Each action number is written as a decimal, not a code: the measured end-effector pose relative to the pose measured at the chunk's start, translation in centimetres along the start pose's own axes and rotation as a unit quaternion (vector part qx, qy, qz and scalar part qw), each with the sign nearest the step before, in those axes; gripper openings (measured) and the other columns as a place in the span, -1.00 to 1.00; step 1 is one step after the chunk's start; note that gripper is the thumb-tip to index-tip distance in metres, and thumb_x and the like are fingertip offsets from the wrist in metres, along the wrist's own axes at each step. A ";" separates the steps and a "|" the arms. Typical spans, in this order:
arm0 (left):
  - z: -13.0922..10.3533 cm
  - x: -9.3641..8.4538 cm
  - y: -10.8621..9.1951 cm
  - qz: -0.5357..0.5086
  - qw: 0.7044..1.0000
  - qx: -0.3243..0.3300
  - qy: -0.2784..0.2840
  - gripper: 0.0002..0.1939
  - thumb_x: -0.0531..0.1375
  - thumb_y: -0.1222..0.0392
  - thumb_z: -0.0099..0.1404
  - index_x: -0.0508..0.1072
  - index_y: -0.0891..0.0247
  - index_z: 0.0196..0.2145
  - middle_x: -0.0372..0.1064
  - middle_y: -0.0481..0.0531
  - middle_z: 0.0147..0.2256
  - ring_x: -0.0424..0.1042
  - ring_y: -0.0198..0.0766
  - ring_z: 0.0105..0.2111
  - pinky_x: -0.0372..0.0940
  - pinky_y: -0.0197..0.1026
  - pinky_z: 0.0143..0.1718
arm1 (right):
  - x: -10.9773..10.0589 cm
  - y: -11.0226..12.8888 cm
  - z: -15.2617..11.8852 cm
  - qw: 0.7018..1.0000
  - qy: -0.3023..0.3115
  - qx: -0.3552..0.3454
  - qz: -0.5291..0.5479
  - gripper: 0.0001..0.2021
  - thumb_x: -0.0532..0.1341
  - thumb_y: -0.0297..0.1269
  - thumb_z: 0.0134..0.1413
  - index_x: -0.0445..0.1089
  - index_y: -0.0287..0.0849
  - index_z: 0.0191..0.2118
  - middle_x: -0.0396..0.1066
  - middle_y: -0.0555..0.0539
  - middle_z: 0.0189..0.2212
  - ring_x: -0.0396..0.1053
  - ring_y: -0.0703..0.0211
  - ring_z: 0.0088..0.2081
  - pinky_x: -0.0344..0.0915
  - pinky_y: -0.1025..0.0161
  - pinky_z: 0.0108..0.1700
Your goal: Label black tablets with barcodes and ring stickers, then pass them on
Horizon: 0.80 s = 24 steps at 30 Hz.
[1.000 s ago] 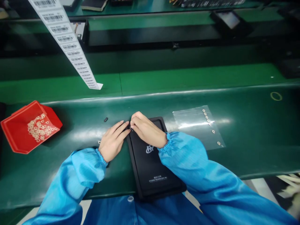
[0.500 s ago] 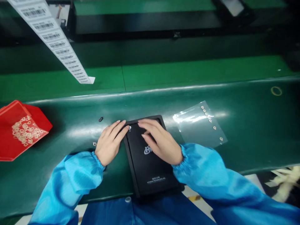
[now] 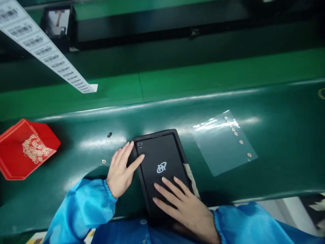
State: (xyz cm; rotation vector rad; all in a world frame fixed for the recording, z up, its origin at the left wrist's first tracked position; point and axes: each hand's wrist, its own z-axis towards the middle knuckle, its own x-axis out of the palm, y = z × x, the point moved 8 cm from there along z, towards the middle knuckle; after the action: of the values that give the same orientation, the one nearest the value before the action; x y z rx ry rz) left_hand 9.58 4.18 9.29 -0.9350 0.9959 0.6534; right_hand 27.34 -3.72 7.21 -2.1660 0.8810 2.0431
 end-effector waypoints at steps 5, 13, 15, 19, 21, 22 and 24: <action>-3.6 -5.5 5.1 0.024 0.989 -0.084 -0.119 -0.70 0.21 0.44 0.32 0.44 0.22 -0.02 0.38 0.17 -0.03 0.38 -0.07 0.01 0.29 -0.04 0.03 | -2.4 -3.0 2.9 0.995 -0.102 0.019 0.013 -0.25 0.48 -0.12 -0.12 0.31 -0.07 0.23 0.06 -0.20 0.35 -0.03 -0.36 0.35 0.16 -0.33 0.22; -5.9 -5.8 9.2 -0.010 0.990 -0.134 -0.045 -0.81 0.24 0.23 0.37 0.49 0.17 -0.05 0.40 0.06 -0.12 0.38 -0.15 -0.12 0.29 -0.09 -0.08 | -10.5 -18.3 15.8 0.968 -0.216 0.096 -0.084 -0.64 0.02 -0.51 0.35 0.34 -0.26 0.18 0.24 -0.32 0.23 0.18 -0.21 0.27 0.28 -0.21 0.15; -5.8 -5.5 9.2 -0.016 0.990 -0.130 -0.045 -0.83 0.23 0.19 0.38 0.51 0.15 -0.07 0.39 0.05 -0.16 0.38 -0.16 -0.16 0.29 -0.09 -0.11 | -12.0 -20.9 18.7 0.963 -0.219 0.129 -0.093 -0.63 -0.04 -0.55 0.34 0.35 -0.32 0.14 0.28 -0.36 0.19 0.22 -0.21 0.25 0.27 -0.23 0.15; -5.2 -5.2 9.3 -0.014 0.991 -0.131 -0.037 -0.89 0.20 0.16 0.39 0.54 0.15 -0.21 0.38 0.04 -0.20 0.38 -0.17 -0.20 0.28 -0.11 -0.16 | -13.9 -20.5 20.8 0.945 -0.264 0.161 -0.106 -0.60 -0.04 -0.59 0.29 0.34 -0.20 0.12 0.24 -0.25 0.24 0.10 -0.15 0.31 0.00 -0.36 0.28; -4.9 -5.0 9.1 -0.008 0.990 -0.134 -0.031 -0.88 0.19 0.16 0.40 0.52 0.17 -0.27 0.39 0.04 -0.21 0.38 -0.17 -0.22 0.28 -0.12 -0.17 | -13.5 -17.1 20.1 0.948 -0.276 0.126 -0.094 -0.62 0.02 -0.55 0.28 0.32 -0.23 0.14 0.17 -0.28 0.28 0.02 -0.20 0.35 -0.06 -0.37 0.30; -4.8 -4.9 8.9 0.000 0.990 -0.134 -0.030 -0.87 0.18 0.17 0.40 0.51 0.18 -0.28 0.39 0.05 -0.23 0.38 -0.17 -0.23 0.28 -0.13 -0.18 | -12.9 -14.8 19.4 0.955 -0.269 0.093 -0.081 -0.64 0.06 -0.52 0.26 0.32 -0.30 0.14 0.14 -0.35 0.29 0.00 -0.26 0.35 -0.03 -0.36 0.29; -4.6 -5.0 8.2 0.018 0.991 -0.127 -0.029 -0.86 0.15 0.19 0.41 0.48 0.22 -0.30 0.41 0.06 -0.24 0.39 -0.17 -0.26 0.29 -0.13 -0.21 | -11.1 -9.6 17.5 0.969 -0.242 0.009 -0.043 -0.64 0.13 -0.48 0.22 0.33 -0.37 0.13 0.14 -0.38 0.28 0.02 -0.29 0.33 0.13 -0.26 0.24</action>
State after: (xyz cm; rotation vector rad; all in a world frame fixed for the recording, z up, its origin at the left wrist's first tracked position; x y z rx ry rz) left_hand -1.01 3.68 9.92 -1.1166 0.8934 0.8483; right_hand 15.75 15.45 11.77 -1.5433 0.7205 2.3465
